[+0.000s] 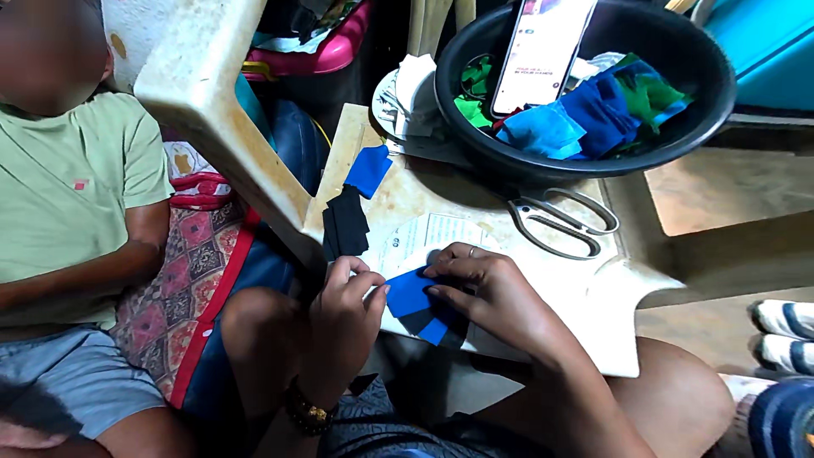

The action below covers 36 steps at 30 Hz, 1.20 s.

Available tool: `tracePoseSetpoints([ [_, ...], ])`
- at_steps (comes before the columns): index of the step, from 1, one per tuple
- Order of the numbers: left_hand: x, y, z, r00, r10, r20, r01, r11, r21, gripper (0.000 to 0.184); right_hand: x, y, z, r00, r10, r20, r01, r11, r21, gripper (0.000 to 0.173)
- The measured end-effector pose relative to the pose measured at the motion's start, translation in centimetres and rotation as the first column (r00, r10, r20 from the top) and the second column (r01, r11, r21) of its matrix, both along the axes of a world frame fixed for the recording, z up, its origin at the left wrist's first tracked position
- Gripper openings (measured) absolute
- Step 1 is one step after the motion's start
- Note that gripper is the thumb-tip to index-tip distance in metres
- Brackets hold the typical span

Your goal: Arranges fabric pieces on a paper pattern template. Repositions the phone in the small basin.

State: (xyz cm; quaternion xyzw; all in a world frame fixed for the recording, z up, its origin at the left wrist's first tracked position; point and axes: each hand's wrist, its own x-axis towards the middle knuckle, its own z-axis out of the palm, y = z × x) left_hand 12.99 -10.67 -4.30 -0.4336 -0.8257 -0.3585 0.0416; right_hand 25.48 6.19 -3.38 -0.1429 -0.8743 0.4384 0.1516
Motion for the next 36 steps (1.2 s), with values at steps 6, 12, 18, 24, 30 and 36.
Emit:
tracePoseSetpoints([
  [6, 0.06, 0.19, 0.04, 1.000, -0.004, -0.010, 0.004, 0.999, -0.033, 0.010, 0.04, -0.04, 0.15, 1.000, -0.005, 0.002, 0.005, 1.000, 0.009, 0.016],
  [12, 0.18, 0.37, 0.15, 1.000, -0.002, -0.010, 0.001, 0.997, -0.072, 0.010, -0.02, 0.02, -0.08, 1.000, -0.001, -0.011, 0.001, 1.000, 0.027, 0.016],
  [18, 0.05, 0.24, -0.01, 1.000, -0.002, -0.028, 0.001, 0.999, -0.051, 0.009, -0.06, -0.04, -0.10, 1.000, -0.010, -0.016, 0.011, 1.000, 0.023, 0.014],
  [24, -0.12, 0.06, 0.09, 1.000, -0.014, 0.004, 0.014, 1.000, -0.022, 0.005, -0.15, -0.05, -0.20, 1.000, -0.004, -0.025, 0.004, 1.000, 0.020, 0.015],
  [30, -0.24, -0.04, -0.12, 0.998, -0.045, 0.034, 0.040, 0.990, 0.136, 0.012, -0.12, -0.11, -0.23, 1.000, -0.007, -0.023, 0.008, 1.000, 0.022, 0.014],
  [36, -0.10, -0.33, -0.16, 0.975, -0.221, -0.007, 0.220, 0.966, 0.139, 0.015, -0.12, -0.10, -0.13, 1.000, -0.008, -0.020, 0.009, 1.000, 0.029, 0.013],
])
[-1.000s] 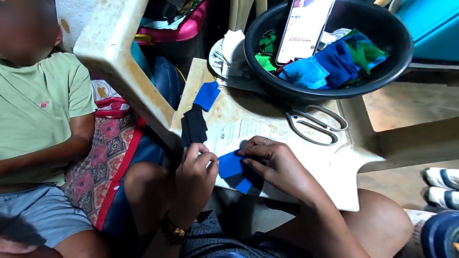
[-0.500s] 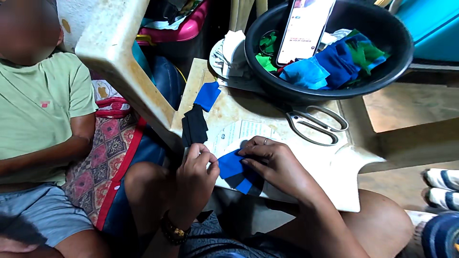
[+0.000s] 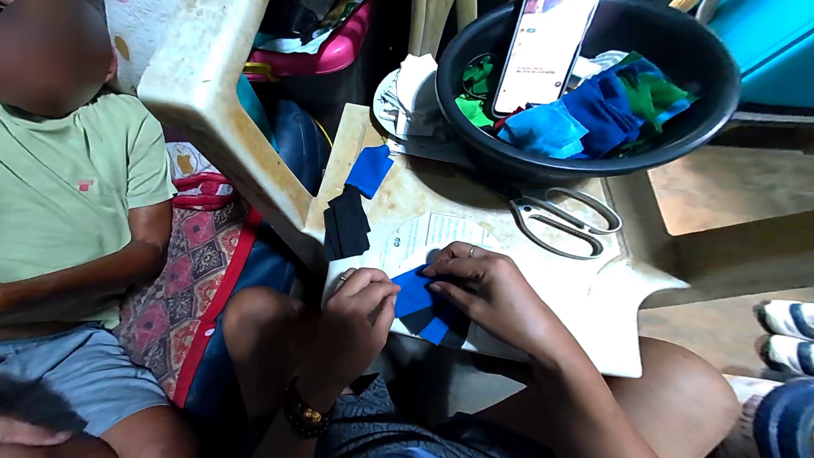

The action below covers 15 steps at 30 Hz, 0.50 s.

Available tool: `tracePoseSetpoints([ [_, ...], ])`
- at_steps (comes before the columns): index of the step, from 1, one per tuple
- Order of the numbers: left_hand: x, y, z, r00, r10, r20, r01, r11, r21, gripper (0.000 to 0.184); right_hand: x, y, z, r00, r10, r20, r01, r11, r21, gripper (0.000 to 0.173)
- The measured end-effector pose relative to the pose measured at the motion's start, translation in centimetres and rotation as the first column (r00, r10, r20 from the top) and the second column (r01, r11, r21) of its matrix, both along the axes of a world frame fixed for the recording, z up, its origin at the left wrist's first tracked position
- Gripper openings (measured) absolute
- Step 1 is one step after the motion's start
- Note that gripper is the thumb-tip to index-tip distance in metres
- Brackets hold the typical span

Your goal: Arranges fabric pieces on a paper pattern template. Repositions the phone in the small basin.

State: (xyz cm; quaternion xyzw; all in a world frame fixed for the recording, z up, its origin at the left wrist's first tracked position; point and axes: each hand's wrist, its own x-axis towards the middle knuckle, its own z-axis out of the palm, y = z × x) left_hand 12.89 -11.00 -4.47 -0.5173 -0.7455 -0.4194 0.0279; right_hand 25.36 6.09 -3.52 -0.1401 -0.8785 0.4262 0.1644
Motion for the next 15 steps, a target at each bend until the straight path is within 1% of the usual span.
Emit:
tracePoseSetpoints([
  [2, -0.07, -0.02, -0.22, 0.999, -0.041, -0.012, 0.040, 0.998, -0.056, 0.016, 0.02, -0.01, 0.09, 1.000, -0.002, 0.008, 0.002, 1.000, -0.002, 0.013],
  [5, -0.14, -0.01, -0.53, 0.998, -0.058, -0.036, 0.054, 0.993, -0.100, 0.017, 0.03, 0.01, 0.04, 1.000, -0.006, 0.001, 0.006, 1.000, 0.008, 0.013],
  [15, -0.36, 0.04, -0.86, 0.996, -0.067, -0.065, 0.061, 0.994, -0.094, 0.018, 0.03, -0.05, 0.03, 1.000, -0.007, 0.007, 0.007, 1.000, 0.011, 0.016],
])
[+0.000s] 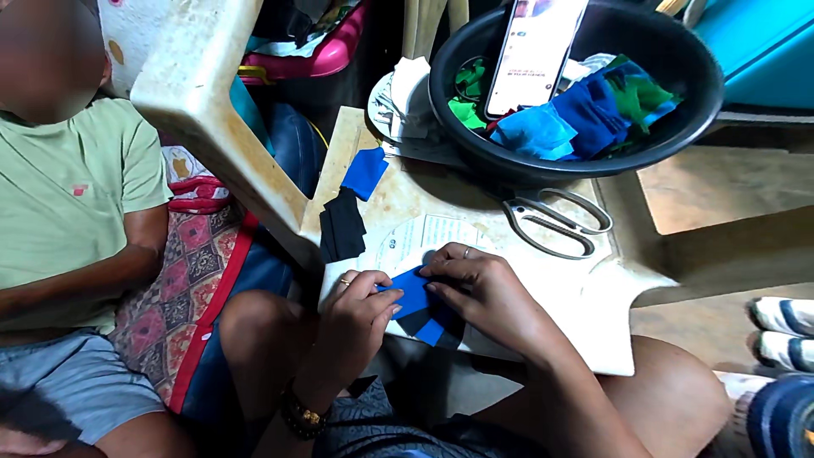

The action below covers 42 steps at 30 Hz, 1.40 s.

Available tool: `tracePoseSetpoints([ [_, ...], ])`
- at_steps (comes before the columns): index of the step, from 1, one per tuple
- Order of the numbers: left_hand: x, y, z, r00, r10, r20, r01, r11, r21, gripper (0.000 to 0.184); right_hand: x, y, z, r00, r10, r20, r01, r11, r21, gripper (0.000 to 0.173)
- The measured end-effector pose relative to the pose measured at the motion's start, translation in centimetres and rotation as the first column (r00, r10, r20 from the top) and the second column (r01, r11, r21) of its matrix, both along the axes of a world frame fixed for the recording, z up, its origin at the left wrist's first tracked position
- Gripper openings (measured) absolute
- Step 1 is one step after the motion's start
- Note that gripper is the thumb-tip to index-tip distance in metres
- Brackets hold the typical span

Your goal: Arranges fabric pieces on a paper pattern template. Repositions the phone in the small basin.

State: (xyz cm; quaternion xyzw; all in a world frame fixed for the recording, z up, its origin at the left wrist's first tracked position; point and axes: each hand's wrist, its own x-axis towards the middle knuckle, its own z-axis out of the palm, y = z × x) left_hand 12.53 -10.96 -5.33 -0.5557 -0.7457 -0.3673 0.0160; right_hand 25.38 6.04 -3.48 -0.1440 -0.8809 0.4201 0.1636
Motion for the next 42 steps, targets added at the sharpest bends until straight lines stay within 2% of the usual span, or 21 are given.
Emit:
tracePoseSetpoints([
  [8, -0.2, 0.1, -0.2, 1.000, -0.006, -0.022, 0.007, 1.000, 0.012, 0.018, -0.1, -1.3, 0.2, 0.994, -0.060, -0.097, 0.082, 0.968, 0.237, 0.020],
  [12, -0.3, 0.1, -0.3, 1.000, -0.013, -0.018, 0.013, 1.000, 0.027, 0.019, -0.5, -2.5, 0.7, 0.989, 0.036, -0.141, -0.009, 0.981, 0.192, 0.017],
  [15, -0.7, 0.3, 0.0, 0.999, -0.043, 0.022, 0.041, 0.997, 0.061, 0.017, -0.7, -2.6, 0.5, 0.995, 0.066, -0.070, -0.056, 0.989, 0.139, 0.018],
  [18, -1.8, 1.8, 1.9, 0.995, -0.059, 0.078, 0.052, 0.995, 0.089, 0.015, -0.7, -2.5, 0.6, 0.997, 0.062, -0.034, -0.058, 0.993, 0.105, 0.021],
  [20, -2.7, 3.8, 3.6, 0.993, -0.073, 0.096, 0.073, 0.997, 0.007, 0.020, -0.8, -2.6, 0.9, 0.998, 0.063, -0.008, -0.062, 0.995, 0.083, 0.023],
  [21, -3.2, 5.0, 4.4, 0.988, -0.089, 0.125, 0.100, 0.991, -0.085, 0.024, -0.8, -2.6, 0.9, 0.998, 0.064, 0.000, -0.063, 0.995, 0.078, 0.024],
  [23, -4.3, 7.8, 5.6, 0.966, -0.133, 0.222, 0.199, 0.930, -0.310, 0.032, -0.8, -2.6, 1.0, 0.997, 0.071, 0.010, -0.071, 0.995, 0.067, 0.025],
  [25, -5.2, 10.7, 5.8, 0.938, -0.179, 0.297, 0.303, 0.841, -0.449, 0.037, -0.8, -2.5, 1.1, 0.997, 0.080, 0.015, -0.081, 0.995, 0.059, 0.025],
  [29, -6.1, 14.0, 5.7, 0.928, -0.208, 0.309, 0.353, 0.753, -0.556, 0.030, -0.7, -2.5, 1.2, 0.996, 0.088, 0.031, -0.089, 0.995, 0.034, 0.024],
  [33, -6.3, 15.1, 6.1, 0.916, -0.209, 0.342, 0.384, 0.700, -0.602, 0.023, -0.5, -2.2, 1.4, 0.990, 0.133, 0.055, -0.132, 0.991, -0.009, 0.023],
  [37, -6.2, 14.5, 6.6, 0.935, -0.162, 0.316, 0.325, 0.748, -0.578, 0.018, 0.3, -1.2, 1.6, 0.986, 0.114, -0.124, -0.114, 0.993, 0.004, 0.022],
  [40, -5.8, 12.8, 6.8, 0.956, -0.033, 0.290, 0.193, 0.818, -0.541, 0.017, 1.6, 0.9, 1.3, 0.950, -0.026, -0.311, 0.051, 0.996, 0.075, 0.018],
  [42, -5.3, 11.7, 6.5, 0.964, 0.051, 0.261, 0.087, 0.868, -0.488, 0.013, 2.5, 2.5, 1.2, 0.918, -0.133, -0.374, 0.172, 0.982, 0.074, 0.017],
])
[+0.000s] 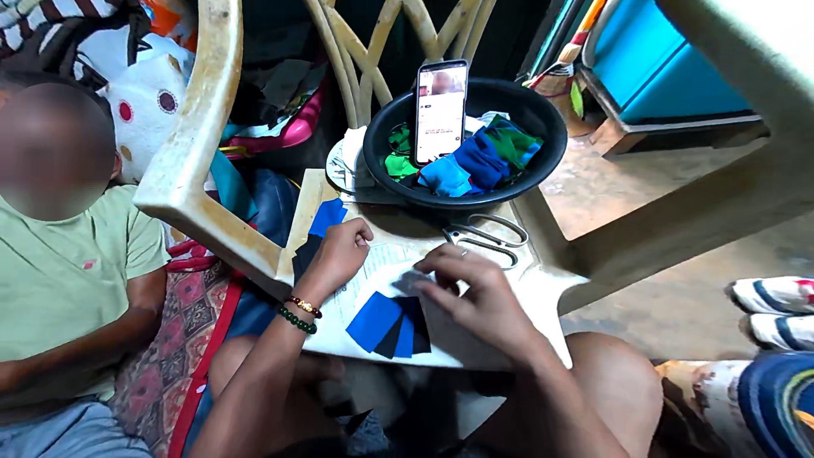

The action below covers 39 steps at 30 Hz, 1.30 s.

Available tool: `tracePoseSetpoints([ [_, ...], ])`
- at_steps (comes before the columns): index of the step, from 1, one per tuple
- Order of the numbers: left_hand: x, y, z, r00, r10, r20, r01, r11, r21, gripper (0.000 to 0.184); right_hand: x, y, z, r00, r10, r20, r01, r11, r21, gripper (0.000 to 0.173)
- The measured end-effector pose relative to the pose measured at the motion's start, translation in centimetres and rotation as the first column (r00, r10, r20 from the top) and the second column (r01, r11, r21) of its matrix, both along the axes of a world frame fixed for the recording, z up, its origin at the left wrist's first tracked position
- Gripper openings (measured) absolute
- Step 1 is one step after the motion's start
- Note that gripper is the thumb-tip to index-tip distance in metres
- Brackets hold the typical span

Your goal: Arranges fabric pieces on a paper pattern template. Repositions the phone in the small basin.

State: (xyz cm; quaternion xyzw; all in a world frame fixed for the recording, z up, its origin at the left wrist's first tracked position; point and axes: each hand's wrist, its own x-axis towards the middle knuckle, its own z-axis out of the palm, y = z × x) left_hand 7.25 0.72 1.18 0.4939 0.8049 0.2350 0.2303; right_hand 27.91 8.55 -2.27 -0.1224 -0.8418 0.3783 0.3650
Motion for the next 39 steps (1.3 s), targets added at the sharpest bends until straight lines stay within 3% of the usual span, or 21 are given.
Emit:
tracePoseSetpoints([
  [6, 3.0, -1.8, -0.3, 0.943, 0.333, -0.016, -0.329, 0.938, 0.108, 0.012, 2.3, 2.5, 0.4, 0.987, -0.158, -0.016, 0.157, 0.987, -0.045, 0.015],
  [16, 5.4, -3.1, -2.3, 0.830, 0.553, 0.075, -0.553, 0.797, 0.243, 0.010, 2.4, 2.6, 0.2, 0.988, -0.156, -0.012, 0.155, 0.987, -0.034, 0.014],
  [23, 6.3, -3.7, -2.5, 0.841, 0.541, 0.006, -0.517, 0.802, 0.299, 0.013, 2.1, 2.2, -0.1, 0.993, -0.115, 0.024, 0.115, 0.993, -0.001, 0.013],
  [30, 7.1, -6.4, -2.6, 0.916, 0.392, -0.088, -0.310, 0.828, 0.467, 0.012, 1.5, 1.6, -0.5, 0.999, -0.023, 0.042, 0.024, 1.000, -0.014, 0.009],
  [32, 7.4, -7.2, -2.9, 0.922, 0.377, -0.089, -0.276, 0.801, 0.532, 0.010, 1.1, 1.0, -0.7, 0.999, 0.021, 0.038, -0.020, 0.999, -0.032, 0.011],
  [35, 6.0, -8.3, -3.1, 0.880, 0.472, -0.055, -0.328, 0.688, 0.647, 0.006, 0.2, 0.2, -0.6, 0.992, 0.119, 0.046, -0.118, 0.993, -0.027, 0.016],
  [39, 1.8, -9.8, -2.2, 0.819, 0.573, -0.020, -0.430, 0.637, 0.640, 0.008, -0.5, -0.8, -0.9, 0.981, 0.188, 0.046, -0.187, 0.982, -0.021, 0.015],
])
